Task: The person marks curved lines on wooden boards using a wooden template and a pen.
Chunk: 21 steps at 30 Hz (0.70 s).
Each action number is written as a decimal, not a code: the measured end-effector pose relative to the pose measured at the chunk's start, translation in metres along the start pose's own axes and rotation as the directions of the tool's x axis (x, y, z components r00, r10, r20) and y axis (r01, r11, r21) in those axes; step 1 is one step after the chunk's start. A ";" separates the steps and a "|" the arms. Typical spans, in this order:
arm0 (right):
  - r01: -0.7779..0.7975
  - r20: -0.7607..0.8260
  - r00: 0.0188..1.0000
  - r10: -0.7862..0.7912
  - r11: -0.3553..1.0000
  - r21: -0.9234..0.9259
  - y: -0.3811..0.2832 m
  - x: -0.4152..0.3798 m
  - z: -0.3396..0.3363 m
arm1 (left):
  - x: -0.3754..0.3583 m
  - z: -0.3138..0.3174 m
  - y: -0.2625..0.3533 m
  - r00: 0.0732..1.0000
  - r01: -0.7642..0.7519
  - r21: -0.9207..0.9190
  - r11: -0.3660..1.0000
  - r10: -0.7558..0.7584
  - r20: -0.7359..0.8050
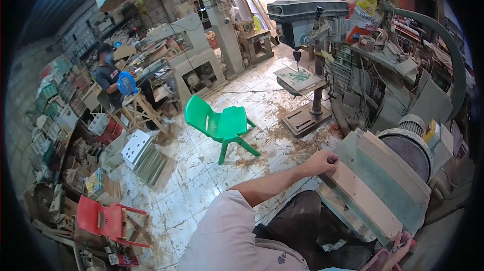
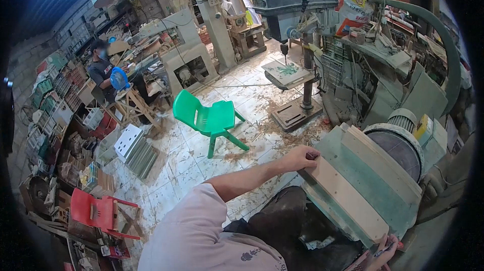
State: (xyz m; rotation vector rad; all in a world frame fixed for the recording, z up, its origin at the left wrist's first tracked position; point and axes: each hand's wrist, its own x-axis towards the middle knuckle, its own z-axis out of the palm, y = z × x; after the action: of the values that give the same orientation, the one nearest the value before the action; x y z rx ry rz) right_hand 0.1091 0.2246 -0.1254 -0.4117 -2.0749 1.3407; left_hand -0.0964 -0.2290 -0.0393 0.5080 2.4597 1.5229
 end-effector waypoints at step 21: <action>-0.004 0.067 0.998 0.004 1.000 -0.003 0.030 0.005 -0.008 | 0.005 0.007 -0.011 0.998 -0.016 -0.060 0.998 0.013 -0.064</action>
State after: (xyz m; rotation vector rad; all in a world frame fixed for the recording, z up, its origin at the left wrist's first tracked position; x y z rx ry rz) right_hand 0.1088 0.2460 -0.1480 -0.3767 -2.1323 1.3713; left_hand -0.1010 -0.2259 -0.0518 0.4747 2.4536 1.6378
